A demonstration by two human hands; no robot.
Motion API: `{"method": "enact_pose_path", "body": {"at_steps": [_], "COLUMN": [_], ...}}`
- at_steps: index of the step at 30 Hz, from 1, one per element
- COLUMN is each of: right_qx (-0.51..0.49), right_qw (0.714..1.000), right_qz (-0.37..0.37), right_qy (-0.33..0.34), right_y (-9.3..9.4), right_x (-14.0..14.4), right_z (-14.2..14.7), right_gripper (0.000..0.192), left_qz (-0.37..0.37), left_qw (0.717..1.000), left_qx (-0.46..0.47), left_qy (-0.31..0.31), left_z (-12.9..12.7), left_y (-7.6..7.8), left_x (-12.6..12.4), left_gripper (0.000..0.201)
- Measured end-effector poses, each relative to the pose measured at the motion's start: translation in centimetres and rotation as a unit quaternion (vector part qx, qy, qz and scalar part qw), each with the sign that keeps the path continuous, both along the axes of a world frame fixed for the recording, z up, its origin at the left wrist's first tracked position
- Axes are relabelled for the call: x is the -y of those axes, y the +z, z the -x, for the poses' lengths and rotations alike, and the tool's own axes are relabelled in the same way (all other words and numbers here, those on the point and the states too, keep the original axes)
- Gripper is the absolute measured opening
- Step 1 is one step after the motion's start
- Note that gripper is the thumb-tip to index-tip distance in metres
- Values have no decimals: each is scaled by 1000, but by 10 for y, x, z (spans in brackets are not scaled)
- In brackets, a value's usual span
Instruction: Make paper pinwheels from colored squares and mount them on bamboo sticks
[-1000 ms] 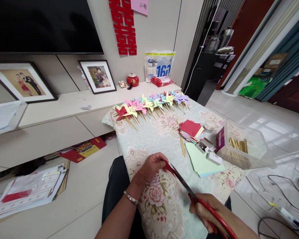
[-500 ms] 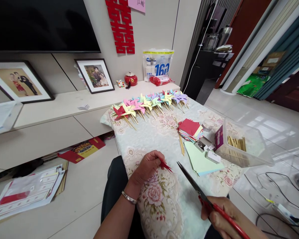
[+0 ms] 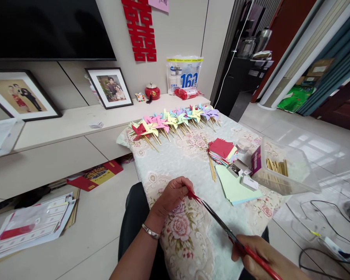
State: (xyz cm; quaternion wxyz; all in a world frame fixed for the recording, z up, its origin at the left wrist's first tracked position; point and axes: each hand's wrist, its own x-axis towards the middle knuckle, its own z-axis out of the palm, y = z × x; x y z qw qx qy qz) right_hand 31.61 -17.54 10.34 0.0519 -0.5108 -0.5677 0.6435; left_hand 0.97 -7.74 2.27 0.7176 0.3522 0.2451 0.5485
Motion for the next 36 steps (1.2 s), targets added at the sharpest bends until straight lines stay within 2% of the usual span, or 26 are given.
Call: {"method": "enact_pose_path", "body": {"at_steps": [7, 16, 22, 26, 32, 36], "right_qx": [11, 26, 2, 6, -48, -85], "right_qw": [1000, 999, 1000, 1000, 999, 994], "right_qz": [-7, 12, 9, 10, -1, -58], "right_qy": [-4, 20, 15, 9, -13, -39], "right_y": [-8, -21, -15, -13, -12, -13], "right_x": [0, -3, -9, -10, -6, -19], "right_z": [1, 6, 23, 22, 9, 17], "right_gripper": [61, 59, 51, 46, 57, 65], "left_qz": [0, -13, -24, -17, 0, -19], "left_qw": [1000, 997, 995, 996, 998, 998], "left_qx": [-8, -59, -88, -76, -53, -57], "left_qy": [7, -38, -36, -38, -27, -26], "left_z": [0, -1, -2, -2, -3, -1], "left_y": [0, -5, -5, -3, -3, -5], "left_x": [0, 2, 2, 2, 2, 2], "left_gripper": [26, 21, 20, 18, 25, 27]}}
